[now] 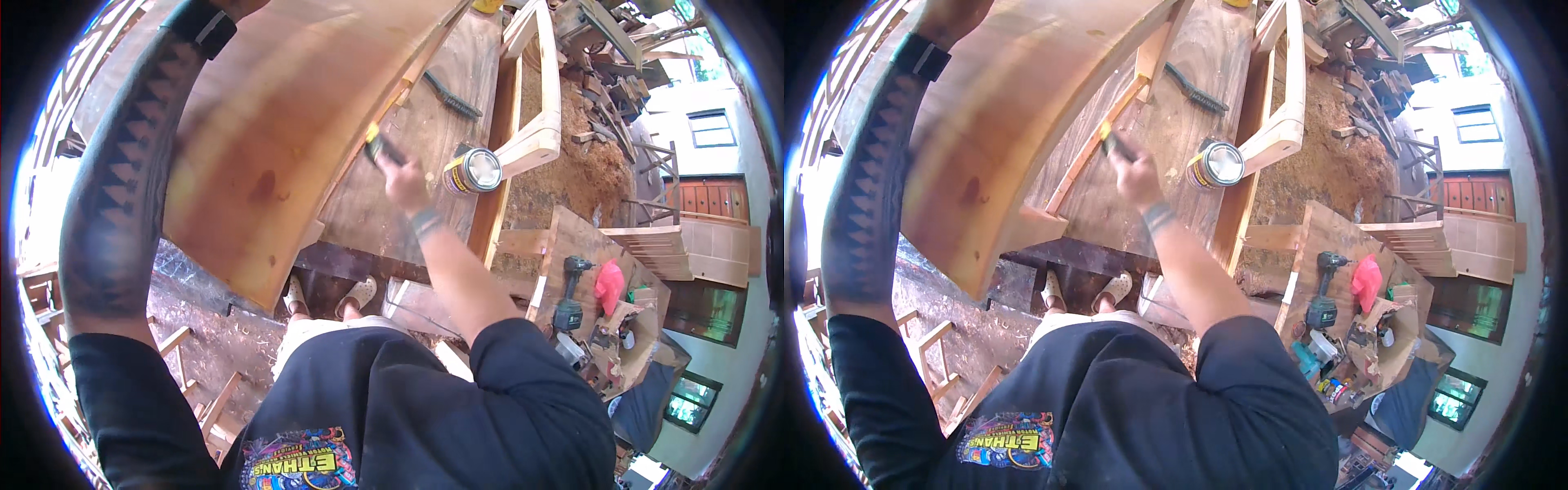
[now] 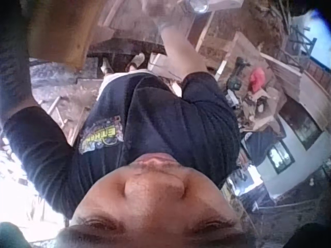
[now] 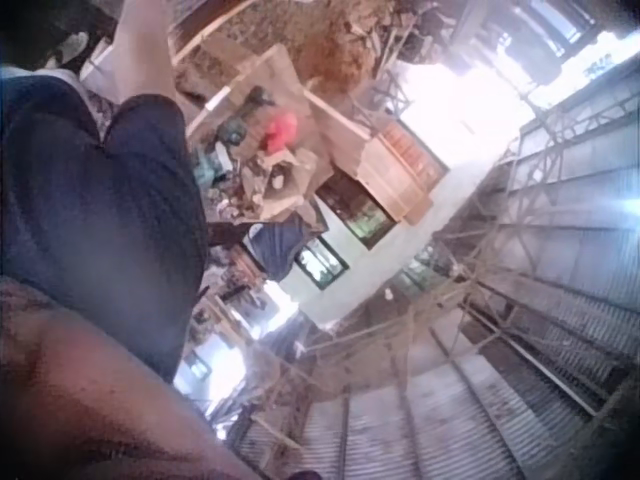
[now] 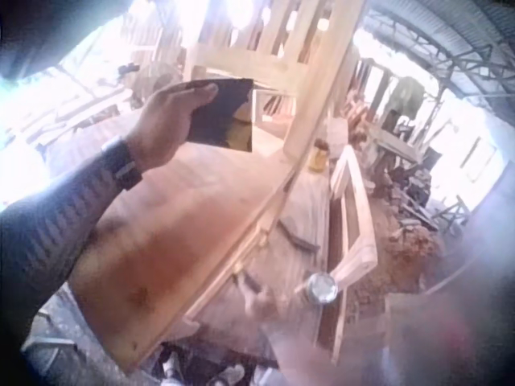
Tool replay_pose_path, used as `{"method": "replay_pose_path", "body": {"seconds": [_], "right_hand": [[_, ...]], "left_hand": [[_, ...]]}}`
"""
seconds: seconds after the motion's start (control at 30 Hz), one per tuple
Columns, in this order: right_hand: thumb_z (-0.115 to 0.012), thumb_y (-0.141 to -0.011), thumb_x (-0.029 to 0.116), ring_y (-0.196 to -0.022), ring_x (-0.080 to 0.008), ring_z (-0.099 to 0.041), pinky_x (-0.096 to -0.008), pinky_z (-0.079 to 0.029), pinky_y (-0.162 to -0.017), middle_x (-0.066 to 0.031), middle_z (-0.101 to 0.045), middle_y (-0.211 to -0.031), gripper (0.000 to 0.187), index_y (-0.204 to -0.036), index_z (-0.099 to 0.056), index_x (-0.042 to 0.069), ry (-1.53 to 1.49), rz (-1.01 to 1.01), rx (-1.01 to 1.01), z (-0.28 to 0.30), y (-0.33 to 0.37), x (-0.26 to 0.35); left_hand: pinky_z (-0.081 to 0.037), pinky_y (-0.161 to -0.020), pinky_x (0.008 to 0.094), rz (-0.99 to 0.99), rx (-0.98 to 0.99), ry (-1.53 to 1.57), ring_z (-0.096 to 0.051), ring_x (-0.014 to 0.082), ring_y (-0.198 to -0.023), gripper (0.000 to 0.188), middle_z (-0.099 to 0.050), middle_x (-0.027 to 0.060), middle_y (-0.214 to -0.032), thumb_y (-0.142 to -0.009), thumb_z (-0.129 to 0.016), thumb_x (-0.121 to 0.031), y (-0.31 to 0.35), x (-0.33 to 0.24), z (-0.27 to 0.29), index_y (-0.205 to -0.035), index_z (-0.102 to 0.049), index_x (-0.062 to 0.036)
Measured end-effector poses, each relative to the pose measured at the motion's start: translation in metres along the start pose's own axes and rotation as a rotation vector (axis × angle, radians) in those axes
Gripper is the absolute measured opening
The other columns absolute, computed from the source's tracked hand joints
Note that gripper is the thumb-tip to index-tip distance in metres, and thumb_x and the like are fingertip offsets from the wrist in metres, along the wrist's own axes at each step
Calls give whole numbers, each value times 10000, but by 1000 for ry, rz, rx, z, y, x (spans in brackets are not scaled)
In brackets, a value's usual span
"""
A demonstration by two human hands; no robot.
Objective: The person sands the wooden surfaces of a chair using a piece of sandpaper, focusing on the seat edges, back slats, and leg joints.
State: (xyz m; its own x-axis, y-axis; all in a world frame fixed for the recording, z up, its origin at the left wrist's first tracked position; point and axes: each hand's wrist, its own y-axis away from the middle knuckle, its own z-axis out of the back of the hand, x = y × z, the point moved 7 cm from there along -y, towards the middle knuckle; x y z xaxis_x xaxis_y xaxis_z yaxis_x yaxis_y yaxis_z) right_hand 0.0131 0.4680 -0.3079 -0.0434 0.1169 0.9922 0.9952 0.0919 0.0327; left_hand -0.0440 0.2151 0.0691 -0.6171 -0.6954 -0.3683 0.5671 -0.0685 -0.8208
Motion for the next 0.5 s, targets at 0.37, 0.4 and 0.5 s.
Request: {"method": "replay_pose_path", "body": {"seconds": [0.37,0.4,0.5], "right_hand": [[-598,-1028,158,-1149,-361,-721,-429,-561,-981,-198,-751,-1215,265,-1216,-748,46,928,367,237,23,-83,88],[-598,-1028,158,-1149,-361,-721,-429,-561,-981,-198,-751,-1215,265,-1216,-748,46,923,370,245,12,-78,92],[-626,-925,121,-1154,-377,-686,-457,-557,-946,-178,-720,-1238,185,-1066,-734,68,1214,661,479,-68,-16,99]], "left_hand": [[-574,-909,315,390,11,391,-728,163,-994,423,-774,150,-1168,-1102,-595,-254,0,19,-21,-1315,-705,95],[-570,-917,314,399,7,527,-725,162,-1002,425,-771,153,-1179,-1099,-599,-253,-1,20,-22,-1319,-701,95],[-561,-934,307,93,-111,282,-716,159,-1011,428,-767,154,-1186,-1092,-608,-253,-5,67,10,-1323,-695,96]]}}
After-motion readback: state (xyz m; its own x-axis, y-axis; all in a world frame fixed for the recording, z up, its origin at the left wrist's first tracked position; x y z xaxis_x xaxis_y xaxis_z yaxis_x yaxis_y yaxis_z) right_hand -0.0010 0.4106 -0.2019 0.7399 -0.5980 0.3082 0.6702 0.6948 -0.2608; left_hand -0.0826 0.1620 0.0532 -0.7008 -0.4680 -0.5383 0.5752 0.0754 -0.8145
